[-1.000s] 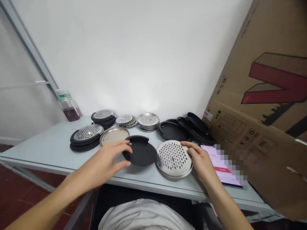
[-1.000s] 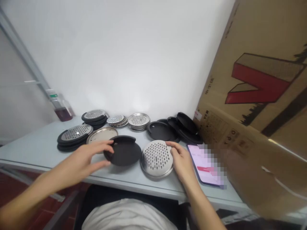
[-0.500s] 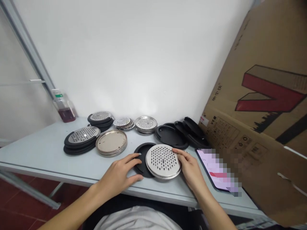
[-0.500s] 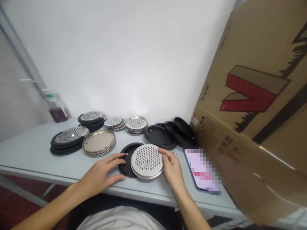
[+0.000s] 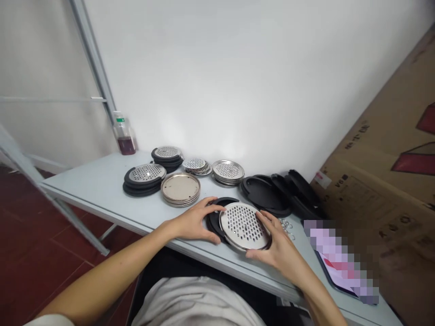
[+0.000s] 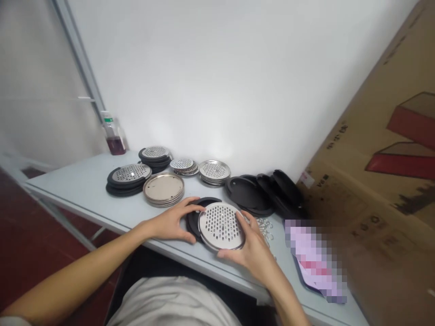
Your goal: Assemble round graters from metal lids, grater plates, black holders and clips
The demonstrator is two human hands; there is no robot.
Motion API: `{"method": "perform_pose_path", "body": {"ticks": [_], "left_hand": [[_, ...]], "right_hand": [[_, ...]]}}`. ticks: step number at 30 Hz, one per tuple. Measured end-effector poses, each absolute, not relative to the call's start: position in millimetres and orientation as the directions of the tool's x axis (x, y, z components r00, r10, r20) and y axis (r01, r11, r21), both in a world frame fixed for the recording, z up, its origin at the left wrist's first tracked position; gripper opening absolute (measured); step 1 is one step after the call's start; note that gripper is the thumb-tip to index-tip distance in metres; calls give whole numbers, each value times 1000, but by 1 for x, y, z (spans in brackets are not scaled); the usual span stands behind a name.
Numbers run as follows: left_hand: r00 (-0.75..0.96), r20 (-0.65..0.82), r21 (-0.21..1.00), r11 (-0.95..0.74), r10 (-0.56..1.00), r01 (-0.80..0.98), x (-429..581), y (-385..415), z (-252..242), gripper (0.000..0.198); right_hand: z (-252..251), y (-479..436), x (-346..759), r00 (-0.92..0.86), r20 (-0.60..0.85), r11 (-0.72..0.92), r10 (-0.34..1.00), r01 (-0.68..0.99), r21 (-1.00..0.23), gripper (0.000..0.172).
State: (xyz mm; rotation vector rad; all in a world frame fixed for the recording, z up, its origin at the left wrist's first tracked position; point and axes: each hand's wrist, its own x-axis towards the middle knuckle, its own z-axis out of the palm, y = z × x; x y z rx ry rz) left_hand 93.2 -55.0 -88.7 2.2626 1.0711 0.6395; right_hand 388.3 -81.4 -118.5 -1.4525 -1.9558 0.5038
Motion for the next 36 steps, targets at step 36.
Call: {"method": "perform_pose_path", "body": {"ticks": [36], "left_hand": [[574, 224, 658, -557, 788, 507, 92, -50, -89, 116]], "right_hand": [[-105, -92, 378, -343, 357, 492, 869, 677, -547, 80]]}}
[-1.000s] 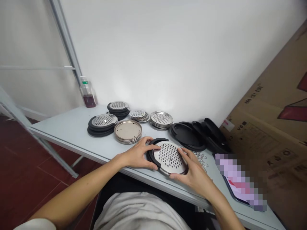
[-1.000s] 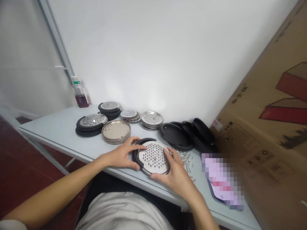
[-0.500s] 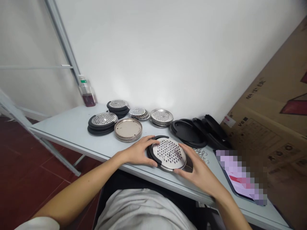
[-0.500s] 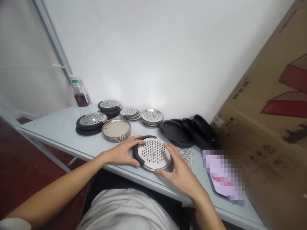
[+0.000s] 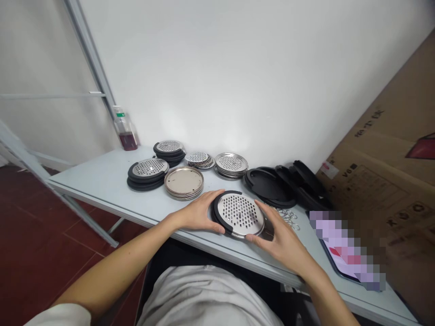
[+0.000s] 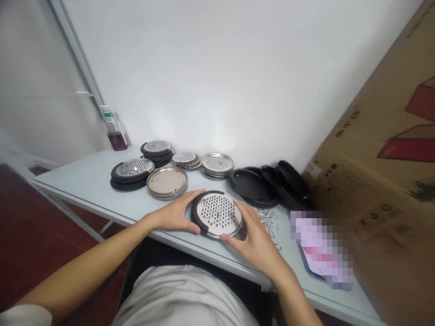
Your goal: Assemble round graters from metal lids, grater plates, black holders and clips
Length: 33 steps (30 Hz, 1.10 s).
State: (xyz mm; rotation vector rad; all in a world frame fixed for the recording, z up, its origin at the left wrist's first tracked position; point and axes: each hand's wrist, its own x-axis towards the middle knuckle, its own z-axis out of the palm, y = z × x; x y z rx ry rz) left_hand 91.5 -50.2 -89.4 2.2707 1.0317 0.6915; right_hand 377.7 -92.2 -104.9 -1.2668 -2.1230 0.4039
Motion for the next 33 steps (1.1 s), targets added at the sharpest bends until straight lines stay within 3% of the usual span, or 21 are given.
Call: {"method": "perform_pose_path", "body": {"ticks": [14, 33], "left_hand": [[551, 247, 670, -551, 797, 497, 92, -47, -93, 111], [513, 306, 706, -553, 802, 443, 97, -47, -93, 106]], "right_hand": [[-106, -89, 380, -311, 315, 442, 897, 664, -603, 80], [-109, -87, 379, -346, 322, 472, 881, 663, -580, 79]]}}
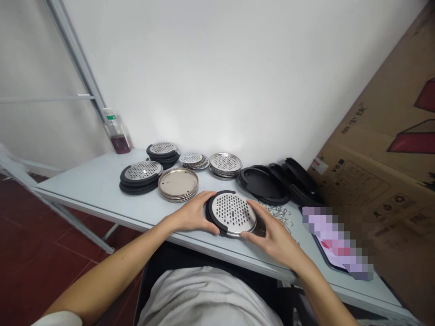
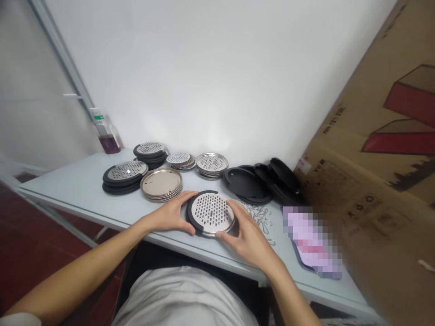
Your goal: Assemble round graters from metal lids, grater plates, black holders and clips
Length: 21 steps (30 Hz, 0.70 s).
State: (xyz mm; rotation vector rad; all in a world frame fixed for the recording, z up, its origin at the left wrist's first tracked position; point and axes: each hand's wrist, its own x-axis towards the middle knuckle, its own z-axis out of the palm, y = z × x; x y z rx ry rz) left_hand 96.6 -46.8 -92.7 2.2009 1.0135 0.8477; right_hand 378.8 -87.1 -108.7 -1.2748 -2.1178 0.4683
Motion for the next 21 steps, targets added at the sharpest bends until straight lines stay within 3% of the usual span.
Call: {"method": "perform_pose_path", "body": {"ticks": [21], "left_hand": [[565, 279, 634, -590, 777, 499, 95, -48, -94, 113]], "right_hand": [[-110, -89, 377, -329, 328, 463, 885, 682, -566, 78]]}}
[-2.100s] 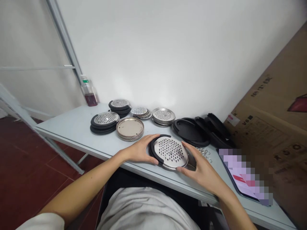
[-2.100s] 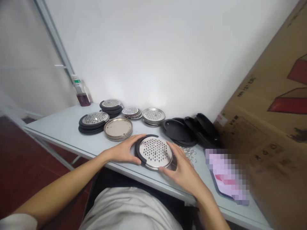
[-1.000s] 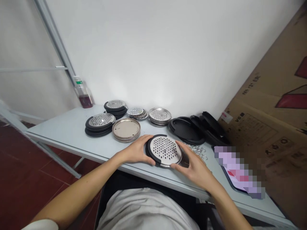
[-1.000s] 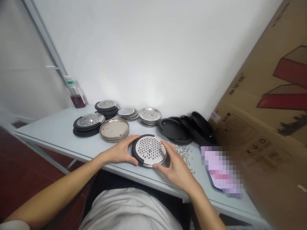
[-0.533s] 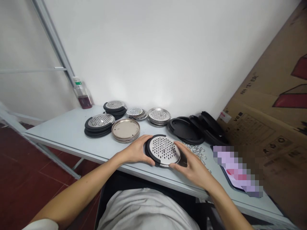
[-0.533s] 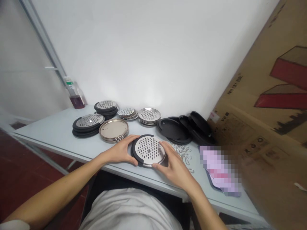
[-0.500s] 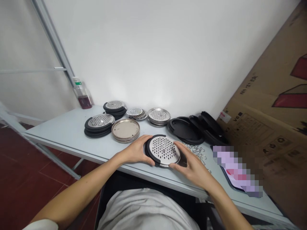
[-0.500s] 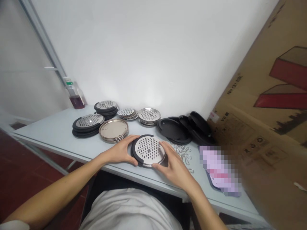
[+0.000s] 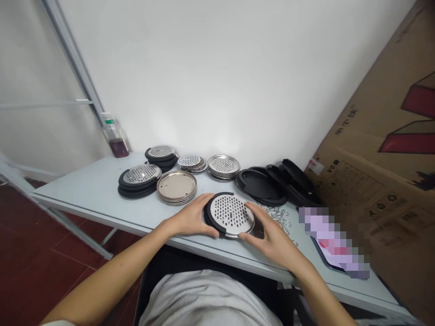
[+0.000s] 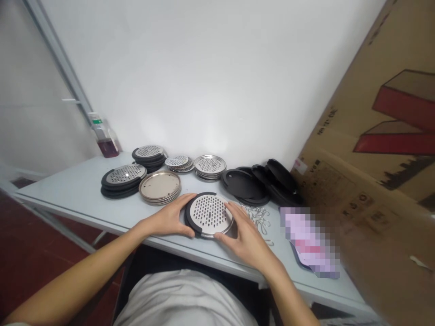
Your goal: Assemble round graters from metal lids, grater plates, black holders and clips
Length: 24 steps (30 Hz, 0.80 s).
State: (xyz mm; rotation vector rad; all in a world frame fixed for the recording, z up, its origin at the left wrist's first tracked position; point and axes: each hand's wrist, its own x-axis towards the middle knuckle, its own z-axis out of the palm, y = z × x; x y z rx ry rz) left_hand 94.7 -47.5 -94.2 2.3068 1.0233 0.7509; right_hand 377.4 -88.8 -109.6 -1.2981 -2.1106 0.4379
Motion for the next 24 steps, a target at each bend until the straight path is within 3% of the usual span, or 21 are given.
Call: {"method": "perform_pose_path", "body": {"ticks": [6, 11, 20, 24], "left_hand": [[603, 239, 548, -618, 761, 563, 93, -52, -97, 114], [625, 319, 473, -691, 713, 547, 95, -56, -94, 90], [660, 528, 232, -839, 534, 493, 95, -60, -91, 56], [583, 631, 249, -846, 512, 472, 93, -69, -85, 40]], "right_hand": [[-112, -91, 377, -346, 336, 480, 876, 686, -547, 77], [-110, -93, 379, -359, 269, 448, 894, 688, -570, 90], [-99, -94, 381, -328, 420, 531, 846, 589, -609, 70], [-98, -94, 382, -265, 454, 525, 851, 484, -701, 70]]}}
